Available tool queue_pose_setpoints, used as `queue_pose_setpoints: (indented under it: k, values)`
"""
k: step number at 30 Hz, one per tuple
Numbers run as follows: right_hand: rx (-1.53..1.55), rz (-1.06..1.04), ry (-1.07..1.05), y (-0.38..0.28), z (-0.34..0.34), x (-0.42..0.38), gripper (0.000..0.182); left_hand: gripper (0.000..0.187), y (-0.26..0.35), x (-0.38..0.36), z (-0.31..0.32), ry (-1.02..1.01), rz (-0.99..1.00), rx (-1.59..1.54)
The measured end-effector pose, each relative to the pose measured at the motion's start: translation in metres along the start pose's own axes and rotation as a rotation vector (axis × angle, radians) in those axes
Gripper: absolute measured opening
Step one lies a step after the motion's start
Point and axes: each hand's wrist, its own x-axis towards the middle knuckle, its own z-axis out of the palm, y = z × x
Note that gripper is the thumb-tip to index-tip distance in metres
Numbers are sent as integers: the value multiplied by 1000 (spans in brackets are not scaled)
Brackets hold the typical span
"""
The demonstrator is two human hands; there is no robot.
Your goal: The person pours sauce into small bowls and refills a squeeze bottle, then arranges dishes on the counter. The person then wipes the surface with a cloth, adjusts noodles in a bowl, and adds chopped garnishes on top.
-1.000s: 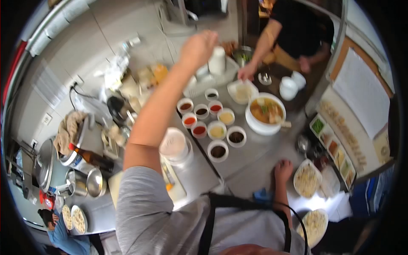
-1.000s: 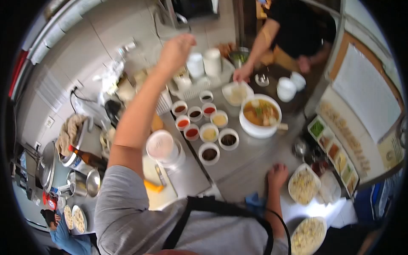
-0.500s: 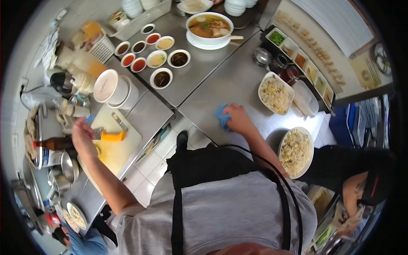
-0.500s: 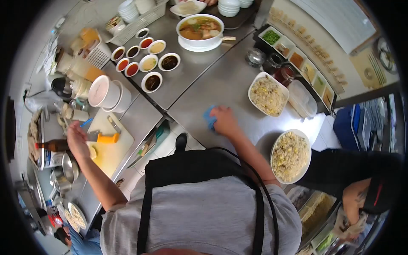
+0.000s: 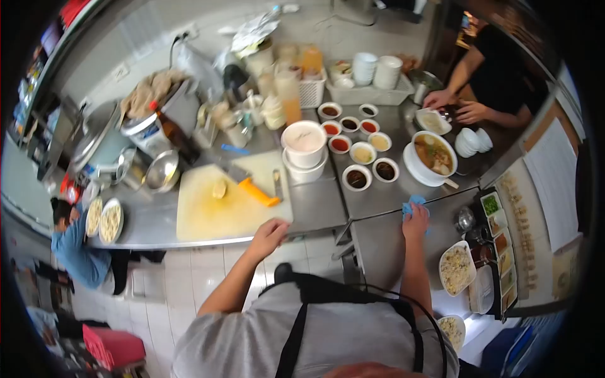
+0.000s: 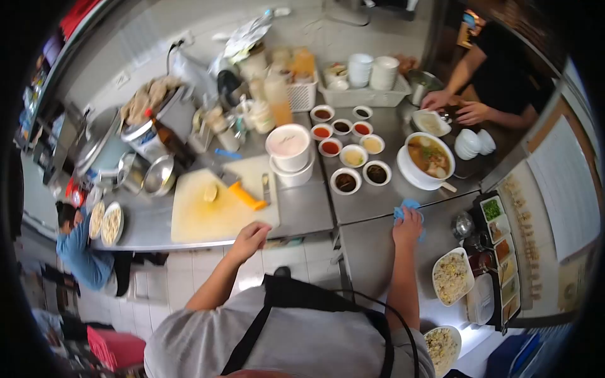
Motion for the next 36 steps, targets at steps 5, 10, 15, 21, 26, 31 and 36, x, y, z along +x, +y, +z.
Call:
queue_pose_setpoints:
  k: [5, 10, 15, 21, 26, 31, 36]
  values:
    - [159, -268, -52, -37, -18, -56, 35, 36, -5, 18, -2, -85, 46, 205]
    - [-32, -167, 42, 9, -30, -66, 36, 29, 11, 19, -40, 50, 246, 221]
    - [-221, 103, -23, 4, -31, -61, 38, 23, -6, 17, -107, 31, 187, -21]
    - [-7, 121, 187, -94, -53, -96, 32, 30, -17, 41, -138, -77, 68, -67]
    - [135, 527, 37, -145, -103, -166, 19, 26, -17, 72, -107, -339, 120, 12]
    - [346, 993, 190, -101, -141, -257, 22, 26, -3, 85, -47, -502, 163, -62]
    - [1103, 1603, 484, -50, -207, -325, 39, 25, 5, 58, 34, -592, 38, -115]
